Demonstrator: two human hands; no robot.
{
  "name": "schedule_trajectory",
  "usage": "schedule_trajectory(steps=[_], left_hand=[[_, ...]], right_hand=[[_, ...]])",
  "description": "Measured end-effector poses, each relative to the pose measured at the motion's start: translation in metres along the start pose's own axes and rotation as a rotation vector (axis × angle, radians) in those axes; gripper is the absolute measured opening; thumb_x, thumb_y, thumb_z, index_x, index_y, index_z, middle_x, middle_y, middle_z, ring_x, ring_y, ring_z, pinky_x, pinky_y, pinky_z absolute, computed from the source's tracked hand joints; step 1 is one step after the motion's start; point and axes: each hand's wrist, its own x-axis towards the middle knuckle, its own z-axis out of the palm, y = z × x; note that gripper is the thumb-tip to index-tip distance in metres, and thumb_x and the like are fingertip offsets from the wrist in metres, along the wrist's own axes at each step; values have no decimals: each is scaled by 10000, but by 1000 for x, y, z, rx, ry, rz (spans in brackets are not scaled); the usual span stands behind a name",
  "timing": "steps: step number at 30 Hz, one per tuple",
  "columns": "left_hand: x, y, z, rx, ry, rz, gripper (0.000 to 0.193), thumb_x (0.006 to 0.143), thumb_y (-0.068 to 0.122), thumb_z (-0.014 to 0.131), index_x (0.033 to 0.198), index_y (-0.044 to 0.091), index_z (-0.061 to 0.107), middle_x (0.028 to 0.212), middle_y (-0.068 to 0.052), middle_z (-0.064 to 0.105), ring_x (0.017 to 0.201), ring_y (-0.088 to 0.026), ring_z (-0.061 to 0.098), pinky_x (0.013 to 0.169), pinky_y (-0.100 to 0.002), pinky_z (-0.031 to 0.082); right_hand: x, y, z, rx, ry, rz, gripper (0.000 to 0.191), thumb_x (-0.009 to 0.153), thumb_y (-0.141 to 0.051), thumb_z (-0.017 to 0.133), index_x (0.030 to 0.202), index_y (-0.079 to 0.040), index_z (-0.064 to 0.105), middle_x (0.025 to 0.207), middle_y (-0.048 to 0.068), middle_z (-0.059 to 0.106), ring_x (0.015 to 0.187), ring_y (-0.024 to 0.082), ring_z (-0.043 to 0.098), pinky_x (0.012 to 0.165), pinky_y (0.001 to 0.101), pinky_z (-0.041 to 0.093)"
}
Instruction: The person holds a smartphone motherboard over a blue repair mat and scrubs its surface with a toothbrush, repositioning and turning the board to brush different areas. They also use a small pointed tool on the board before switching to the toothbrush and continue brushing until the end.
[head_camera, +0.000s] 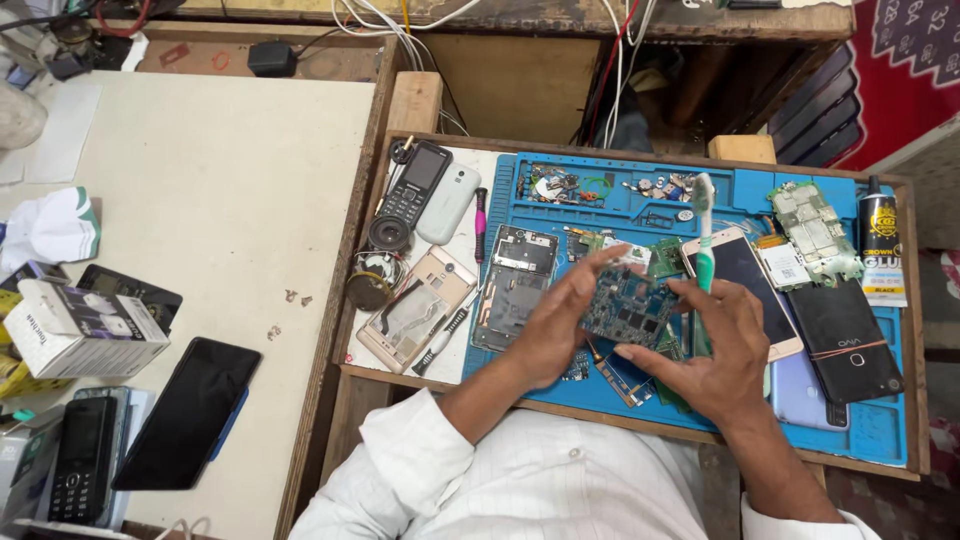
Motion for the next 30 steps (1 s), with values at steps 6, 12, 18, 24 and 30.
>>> schedule_trajectory(steps=[6,12,18,24,30], left_hand=[[-3,7,7,-426,-263,-195,865,1066,667,432,1717,144,210,1544,-144,500,1303,-323,619,1003,-405,589],[-2,1,-2,-413,-194,-174,806,1104,643,453,1685,120,257,1515,-167,493,1305,-327,604,1016,-438,577],[10,23,-16,-329,36,74,934,935,684,604,1631,142,298,1536,-151,500,1350,-304,564,1053,-442,577],[12,26,-23,-290,88,152,1168,750,623,839,1632,89,289,1493,-126,514,1394,-306,510,1104,-469,529],[10,28,-22,-227,71,100,1267,668,608,900,1624,57,279,1481,-125,519,1478,-298,451,1156,-446,500]], right_hand=[[3,0,1,6,-22,-78,823,556,-498,926,1205,-54,684,1093,122,664,1087,306,604,959,453,484],[0,-1,5,41,-60,-65,815,633,-472,887,1263,-1,673,1183,144,651,1067,302,632,921,442,504],[-7,2,1,406,-46,121,290,1001,10,558,1254,-35,694,1224,121,672,867,130,700,728,253,562],[-13,-1,13,470,-226,255,266,995,-53,590,1261,-39,593,1125,97,788,683,67,672,596,235,536],[-6,-6,13,480,-242,181,380,1028,-125,604,1397,-36,590,1051,117,775,908,118,737,740,273,583]])
